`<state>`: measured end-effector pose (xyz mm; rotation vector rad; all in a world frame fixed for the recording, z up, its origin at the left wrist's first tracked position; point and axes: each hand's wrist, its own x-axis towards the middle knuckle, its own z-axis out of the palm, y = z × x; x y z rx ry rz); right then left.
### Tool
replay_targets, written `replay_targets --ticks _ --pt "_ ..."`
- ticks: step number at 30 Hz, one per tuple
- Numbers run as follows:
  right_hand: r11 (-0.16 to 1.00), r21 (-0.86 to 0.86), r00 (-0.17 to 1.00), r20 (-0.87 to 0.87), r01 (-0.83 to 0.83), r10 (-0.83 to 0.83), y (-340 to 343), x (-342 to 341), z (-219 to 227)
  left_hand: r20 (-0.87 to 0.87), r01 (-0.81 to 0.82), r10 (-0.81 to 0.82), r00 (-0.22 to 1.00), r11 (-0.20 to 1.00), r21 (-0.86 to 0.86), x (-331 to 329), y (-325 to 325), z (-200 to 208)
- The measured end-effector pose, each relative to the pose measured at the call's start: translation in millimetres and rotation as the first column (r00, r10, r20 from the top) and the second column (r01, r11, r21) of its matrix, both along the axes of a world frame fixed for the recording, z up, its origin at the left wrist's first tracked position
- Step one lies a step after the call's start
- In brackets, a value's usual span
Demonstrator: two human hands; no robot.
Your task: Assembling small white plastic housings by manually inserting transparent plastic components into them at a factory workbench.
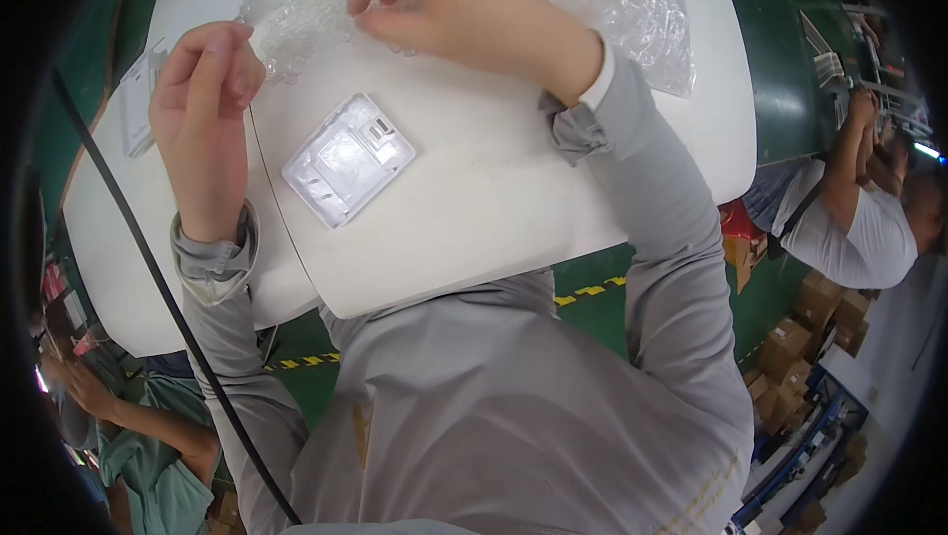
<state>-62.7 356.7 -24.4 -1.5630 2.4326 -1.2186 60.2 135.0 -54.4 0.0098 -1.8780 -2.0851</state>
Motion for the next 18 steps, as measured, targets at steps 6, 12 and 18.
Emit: replay_targets --ticks 6,12,18 --pt "0.993 0.117 0.984 -0.178 -0.01 0.03 -9 10 -21 0.001 0.015 -0.015 1.0 1.0 -0.02 0 5 4" --pt "0.991 0.122 0.974 -0.227 0.048 -0.019 -20 15 -27 -0.001 0.024 -0.024 1.0 1.0 0.006 0 10 4" --pt "0.986 -0.162 0.998 -0.049 -0.034 0.026 -20 14 -18 0.044 0.049 -0.05 0.998 0.999 0.011 2 6 3"
